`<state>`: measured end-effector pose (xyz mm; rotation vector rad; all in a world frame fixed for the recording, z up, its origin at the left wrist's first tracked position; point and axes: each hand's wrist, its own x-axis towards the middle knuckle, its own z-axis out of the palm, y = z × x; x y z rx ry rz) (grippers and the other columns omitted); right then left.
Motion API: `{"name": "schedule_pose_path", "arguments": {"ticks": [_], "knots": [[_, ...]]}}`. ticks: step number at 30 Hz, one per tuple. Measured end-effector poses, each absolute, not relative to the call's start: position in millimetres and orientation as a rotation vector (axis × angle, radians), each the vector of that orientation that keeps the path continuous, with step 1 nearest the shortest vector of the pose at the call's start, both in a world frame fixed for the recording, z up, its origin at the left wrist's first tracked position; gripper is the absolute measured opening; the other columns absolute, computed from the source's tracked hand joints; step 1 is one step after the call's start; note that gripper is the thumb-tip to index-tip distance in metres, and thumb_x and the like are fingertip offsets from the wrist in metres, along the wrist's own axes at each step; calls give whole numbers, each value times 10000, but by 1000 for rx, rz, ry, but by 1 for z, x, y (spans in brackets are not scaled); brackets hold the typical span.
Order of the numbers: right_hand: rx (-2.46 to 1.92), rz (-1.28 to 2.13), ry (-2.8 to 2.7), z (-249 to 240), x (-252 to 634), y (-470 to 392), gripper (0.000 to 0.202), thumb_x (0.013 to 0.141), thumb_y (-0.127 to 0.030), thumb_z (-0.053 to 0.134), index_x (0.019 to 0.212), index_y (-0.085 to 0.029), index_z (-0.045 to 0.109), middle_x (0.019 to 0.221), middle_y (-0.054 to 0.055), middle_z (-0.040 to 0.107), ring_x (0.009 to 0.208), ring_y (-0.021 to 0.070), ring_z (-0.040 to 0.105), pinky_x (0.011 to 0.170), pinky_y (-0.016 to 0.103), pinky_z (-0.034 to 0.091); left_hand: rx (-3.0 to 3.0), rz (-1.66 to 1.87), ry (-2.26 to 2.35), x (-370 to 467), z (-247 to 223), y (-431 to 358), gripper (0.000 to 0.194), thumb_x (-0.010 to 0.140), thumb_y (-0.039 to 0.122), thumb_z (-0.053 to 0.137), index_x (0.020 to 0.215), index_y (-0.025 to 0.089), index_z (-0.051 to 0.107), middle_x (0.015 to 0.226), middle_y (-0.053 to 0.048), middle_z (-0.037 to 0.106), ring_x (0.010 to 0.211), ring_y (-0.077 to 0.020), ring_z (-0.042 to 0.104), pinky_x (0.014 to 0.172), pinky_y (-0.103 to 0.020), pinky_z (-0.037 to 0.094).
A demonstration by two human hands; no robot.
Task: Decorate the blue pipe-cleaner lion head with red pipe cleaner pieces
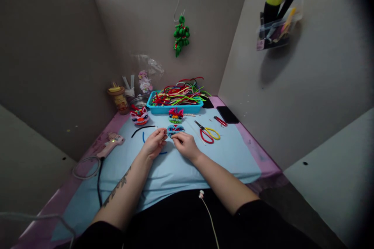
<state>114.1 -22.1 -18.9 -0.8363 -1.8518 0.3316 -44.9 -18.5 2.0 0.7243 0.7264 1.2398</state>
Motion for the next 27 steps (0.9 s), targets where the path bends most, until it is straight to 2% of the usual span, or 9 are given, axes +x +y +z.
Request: {"name": "schedule_pose_path", "arguments": {"ticks": [7, 27], "knots": [[-829, 324, -1857, -21, 114, -21, 188, 816, -128, 495, 829, -190, 672, 778, 45, 693, 737, 162, 634, 714, 273, 491, 792, 1271, 833, -45, -1, -17, 356, 580, 330, 822, 806, 136, 626, 728, 14, 503, 599, -55, 459, 426, -120, 316], [-834, 312, -1855, -20, 115, -21, 186, 805, -124, 503, 820, -198, 673, 770, 39, 701, 731, 165, 643, 710, 282, 504, 811, 1286, 839, -45, -2, -17, 350, 586, 342, 812, 804, 140, 628, 676, 21, 507, 566, -56, 453, 424, -137, 306]]}}
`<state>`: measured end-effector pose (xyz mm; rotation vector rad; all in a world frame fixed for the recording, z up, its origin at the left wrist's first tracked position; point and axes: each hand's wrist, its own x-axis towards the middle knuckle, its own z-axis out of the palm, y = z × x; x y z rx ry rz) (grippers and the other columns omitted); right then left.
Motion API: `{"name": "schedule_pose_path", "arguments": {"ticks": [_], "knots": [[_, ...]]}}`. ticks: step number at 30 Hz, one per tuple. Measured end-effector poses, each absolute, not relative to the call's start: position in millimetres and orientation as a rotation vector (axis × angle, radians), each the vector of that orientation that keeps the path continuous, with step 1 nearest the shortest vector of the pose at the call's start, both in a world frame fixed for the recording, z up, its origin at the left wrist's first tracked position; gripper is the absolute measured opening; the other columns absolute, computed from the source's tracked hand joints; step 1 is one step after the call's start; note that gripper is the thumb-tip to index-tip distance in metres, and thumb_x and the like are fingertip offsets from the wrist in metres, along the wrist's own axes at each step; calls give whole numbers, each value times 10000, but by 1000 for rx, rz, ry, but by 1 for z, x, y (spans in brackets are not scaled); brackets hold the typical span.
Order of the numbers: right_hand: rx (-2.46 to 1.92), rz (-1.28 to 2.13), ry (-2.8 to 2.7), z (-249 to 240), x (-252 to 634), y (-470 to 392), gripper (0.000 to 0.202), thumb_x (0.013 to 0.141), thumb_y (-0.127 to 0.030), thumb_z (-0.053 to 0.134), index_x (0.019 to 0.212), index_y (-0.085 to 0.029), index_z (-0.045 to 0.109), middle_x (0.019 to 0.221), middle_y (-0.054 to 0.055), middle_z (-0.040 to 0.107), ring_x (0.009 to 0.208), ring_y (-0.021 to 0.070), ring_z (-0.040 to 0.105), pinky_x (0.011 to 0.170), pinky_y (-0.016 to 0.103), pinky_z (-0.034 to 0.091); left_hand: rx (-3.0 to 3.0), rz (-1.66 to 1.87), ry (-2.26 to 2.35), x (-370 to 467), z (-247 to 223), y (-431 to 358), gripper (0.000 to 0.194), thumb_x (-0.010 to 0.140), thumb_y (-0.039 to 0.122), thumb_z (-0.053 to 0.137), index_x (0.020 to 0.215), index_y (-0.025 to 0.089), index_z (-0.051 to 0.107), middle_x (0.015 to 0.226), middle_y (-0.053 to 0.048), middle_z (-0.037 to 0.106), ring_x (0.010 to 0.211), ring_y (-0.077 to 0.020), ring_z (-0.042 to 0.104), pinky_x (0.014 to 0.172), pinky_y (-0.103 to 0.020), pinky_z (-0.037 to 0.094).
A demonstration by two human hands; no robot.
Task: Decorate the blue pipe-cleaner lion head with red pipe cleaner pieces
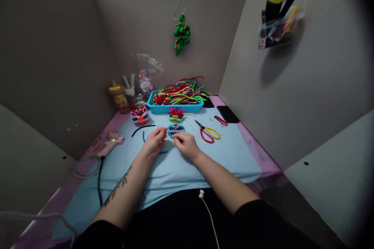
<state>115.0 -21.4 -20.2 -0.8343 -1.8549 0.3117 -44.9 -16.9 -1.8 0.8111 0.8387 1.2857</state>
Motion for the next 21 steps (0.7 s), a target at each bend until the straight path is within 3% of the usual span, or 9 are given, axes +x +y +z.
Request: {"name": "schedule_pose_path", "arguments": {"ticks": [21], "knots": [[-831, 323, -1855, -19, 116, -22, 180, 791, -122, 505, 792, -193, 669, 741, 40, 693, 695, 164, 638, 688, 279, 504, 1017, 1309, 1013, -43, 2, -21, 330, 619, 409, 765, 799, 151, 668, 625, 16, 509, 520, -64, 420, 450, -156, 306]]}}
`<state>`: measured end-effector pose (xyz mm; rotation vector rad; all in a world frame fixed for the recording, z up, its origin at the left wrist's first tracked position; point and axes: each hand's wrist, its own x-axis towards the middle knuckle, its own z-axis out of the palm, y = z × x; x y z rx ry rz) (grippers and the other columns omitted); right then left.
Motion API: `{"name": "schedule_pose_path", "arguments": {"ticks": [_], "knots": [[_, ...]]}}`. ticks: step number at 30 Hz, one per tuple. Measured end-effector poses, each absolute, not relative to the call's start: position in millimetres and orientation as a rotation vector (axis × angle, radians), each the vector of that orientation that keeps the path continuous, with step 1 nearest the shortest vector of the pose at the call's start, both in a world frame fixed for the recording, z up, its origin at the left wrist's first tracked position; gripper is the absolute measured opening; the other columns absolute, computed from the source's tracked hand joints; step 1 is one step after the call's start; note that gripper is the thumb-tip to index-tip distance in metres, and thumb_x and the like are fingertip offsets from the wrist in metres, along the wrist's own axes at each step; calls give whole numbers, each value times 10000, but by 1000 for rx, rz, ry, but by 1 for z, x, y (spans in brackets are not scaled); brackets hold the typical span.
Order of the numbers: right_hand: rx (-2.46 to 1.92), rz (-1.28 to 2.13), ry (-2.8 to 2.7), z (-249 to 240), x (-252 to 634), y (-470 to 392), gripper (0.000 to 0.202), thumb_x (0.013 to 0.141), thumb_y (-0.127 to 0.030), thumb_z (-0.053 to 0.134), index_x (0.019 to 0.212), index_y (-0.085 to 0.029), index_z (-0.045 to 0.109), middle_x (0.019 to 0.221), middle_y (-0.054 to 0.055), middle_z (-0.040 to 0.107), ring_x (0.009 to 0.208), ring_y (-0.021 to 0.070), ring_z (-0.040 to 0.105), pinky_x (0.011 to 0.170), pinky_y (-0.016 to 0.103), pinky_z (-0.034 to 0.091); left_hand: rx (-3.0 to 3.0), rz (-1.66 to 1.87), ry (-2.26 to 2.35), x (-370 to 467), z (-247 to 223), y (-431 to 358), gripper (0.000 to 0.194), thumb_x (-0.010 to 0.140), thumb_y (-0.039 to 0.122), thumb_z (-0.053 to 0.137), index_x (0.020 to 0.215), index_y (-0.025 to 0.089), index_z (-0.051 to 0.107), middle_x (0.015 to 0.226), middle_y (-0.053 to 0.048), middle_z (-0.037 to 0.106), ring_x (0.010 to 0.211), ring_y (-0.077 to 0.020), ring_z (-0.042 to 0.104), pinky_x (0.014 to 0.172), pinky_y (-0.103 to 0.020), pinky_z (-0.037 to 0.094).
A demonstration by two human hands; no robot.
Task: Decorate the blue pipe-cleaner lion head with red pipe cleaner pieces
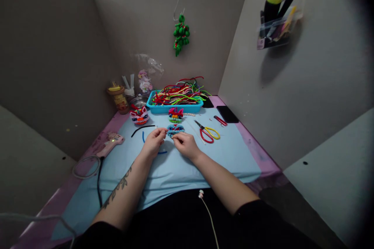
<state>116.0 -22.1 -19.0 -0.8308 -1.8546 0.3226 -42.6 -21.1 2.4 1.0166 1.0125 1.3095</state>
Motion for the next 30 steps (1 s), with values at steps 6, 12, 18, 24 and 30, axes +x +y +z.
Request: {"name": "schedule_pose_path", "arguments": {"ticks": [6, 12, 18, 24, 30], "knots": [[-832, 319, -1853, -20, 115, -22, 186, 802, -129, 496, 816, -196, 669, 775, 45, 700, 729, 169, 642, 715, 289, 503, 1018, 1292, 1014, -42, 2, -21, 311, 608, 390, 775, 786, 154, 678, 621, 19, 504, 523, -62, 417, 447, -149, 312], [-820, 324, -1829, -18, 115, -23, 185, 818, -141, 490, 824, -193, 667, 789, 48, 701, 750, 165, 643, 724, 280, 503, 957, 1255, 980, -42, 6, -23, 420, 567, 385, 807, 909, 173, 690, 787, -17, 583, 603, -65, 472, 478, -144, 359], [-827, 320, -1834, -18, 115, -23, 175, 816, -151, 499, 831, -196, 667, 773, 43, 692, 726, 160, 630, 708, 276, 498, 991, 1264, 988, -43, 1, -21, 357, 563, 383, 806, 794, 158, 651, 652, 27, 528, 534, -55, 425, 463, -151, 326], [-810, 312, -1812, -16, 115, -24, 178, 819, -153, 491, 815, -188, 665, 753, 47, 683, 708, 165, 620, 692, 279, 490, 1099, 1239, 982, -43, -3, -18, 357, 567, 380, 794, 797, 139, 664, 601, 40, 526, 484, -40, 373, 451, -171, 270], [-825, 311, -1809, -17, 115, -24, 177, 818, -154, 494, 825, -192, 667, 743, 43, 672, 691, 159, 605, 681, 275, 482, 1119, 1254, 993, -43, 0, -20, 356, 563, 384, 790, 803, 141, 689, 587, 38, 545, 469, -38, 366, 447, -181, 263]]}}
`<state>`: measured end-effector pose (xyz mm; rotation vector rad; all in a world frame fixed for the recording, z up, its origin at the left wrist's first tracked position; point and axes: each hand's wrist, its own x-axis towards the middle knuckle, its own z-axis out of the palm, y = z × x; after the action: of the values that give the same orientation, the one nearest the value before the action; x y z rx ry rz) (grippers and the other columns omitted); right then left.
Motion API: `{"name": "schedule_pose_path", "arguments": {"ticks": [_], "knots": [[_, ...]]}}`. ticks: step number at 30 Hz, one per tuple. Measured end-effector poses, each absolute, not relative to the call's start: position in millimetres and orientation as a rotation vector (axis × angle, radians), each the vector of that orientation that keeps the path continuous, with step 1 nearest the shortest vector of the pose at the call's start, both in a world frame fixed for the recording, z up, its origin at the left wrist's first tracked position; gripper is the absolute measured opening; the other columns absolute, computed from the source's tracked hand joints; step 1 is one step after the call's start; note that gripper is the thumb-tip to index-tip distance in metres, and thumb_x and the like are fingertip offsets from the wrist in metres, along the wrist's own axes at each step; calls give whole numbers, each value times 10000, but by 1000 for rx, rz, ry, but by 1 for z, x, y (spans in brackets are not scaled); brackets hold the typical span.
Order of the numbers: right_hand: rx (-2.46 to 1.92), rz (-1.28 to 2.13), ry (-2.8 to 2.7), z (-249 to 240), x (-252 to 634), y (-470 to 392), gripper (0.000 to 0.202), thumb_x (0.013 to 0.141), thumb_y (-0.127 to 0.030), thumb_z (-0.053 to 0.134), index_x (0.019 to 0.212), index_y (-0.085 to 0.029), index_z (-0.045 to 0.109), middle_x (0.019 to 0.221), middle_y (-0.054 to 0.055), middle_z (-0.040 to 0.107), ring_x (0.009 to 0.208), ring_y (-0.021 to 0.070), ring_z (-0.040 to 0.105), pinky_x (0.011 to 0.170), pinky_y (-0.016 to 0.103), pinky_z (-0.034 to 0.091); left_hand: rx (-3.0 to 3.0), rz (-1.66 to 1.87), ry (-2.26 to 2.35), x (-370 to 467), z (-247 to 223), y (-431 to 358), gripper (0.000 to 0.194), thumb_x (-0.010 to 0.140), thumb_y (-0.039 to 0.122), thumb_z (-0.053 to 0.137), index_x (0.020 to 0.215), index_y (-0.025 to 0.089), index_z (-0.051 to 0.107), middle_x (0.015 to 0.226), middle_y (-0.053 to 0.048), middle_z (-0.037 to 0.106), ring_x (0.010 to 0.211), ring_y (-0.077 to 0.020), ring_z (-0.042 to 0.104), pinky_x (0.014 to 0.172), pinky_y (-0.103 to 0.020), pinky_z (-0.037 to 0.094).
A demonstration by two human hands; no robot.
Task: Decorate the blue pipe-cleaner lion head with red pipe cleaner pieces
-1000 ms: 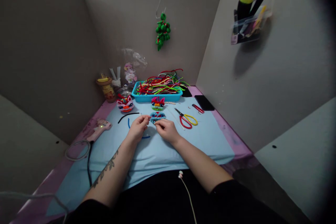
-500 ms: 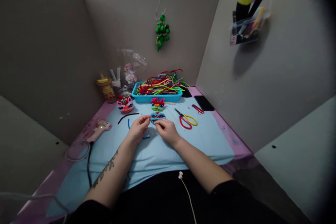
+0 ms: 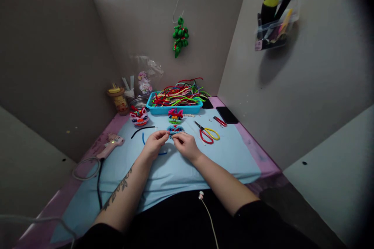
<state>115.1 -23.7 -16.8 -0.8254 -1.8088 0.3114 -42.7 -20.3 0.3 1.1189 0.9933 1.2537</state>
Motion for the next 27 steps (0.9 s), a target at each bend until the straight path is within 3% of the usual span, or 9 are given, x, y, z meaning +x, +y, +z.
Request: {"name": "schedule_pose_path", "arguments": {"ticks": [4, 9, 14, 27], "knots": [[-833, 309, -1792, -16, 115, -24, 182, 818, -152, 490, 815, -196, 667, 741, 41, 667, 688, 157, 602, 673, 272, 479, 1154, 1284, 1038, -42, -2, -19, 361, 562, 399, 789, 801, 140, 709, 645, 0, 629, 514, -69, 450, 489, -203, 338], [-829, 305, -1764, -16, 116, -23, 179, 817, -155, 493, 820, -191, 668, 746, 44, 668, 691, 159, 603, 678, 277, 480, 1241, 1365, 1093, -42, -3, -19, 342, 546, 385, 797, 778, 143, 730, 787, -59, 711, 719, -165, 600, 689, -278, 450], [-821, 317, -1797, -18, 116, -23, 183, 824, -159, 488, 829, -197, 668, 758, 41, 675, 707, 160, 609, 693, 277, 481, 1277, 1360, 1132, -41, 2, -21, 384, 591, 407, 756, 860, 134, 730, 733, -54, 698, 660, -157, 586, 628, -269, 444], [-853, 253, -1839, -17, 116, -25, 181, 836, -163, 486, 836, -199, 663, 735, 34, 655, 684, 153, 584, 680, 267, 462, 1240, 1379, 1118, -41, -1, -21, 292, 553, 383, 791, 666, 149, 658, 618, 1, 634, 580, -114, 544, 602, -243, 437]]}}
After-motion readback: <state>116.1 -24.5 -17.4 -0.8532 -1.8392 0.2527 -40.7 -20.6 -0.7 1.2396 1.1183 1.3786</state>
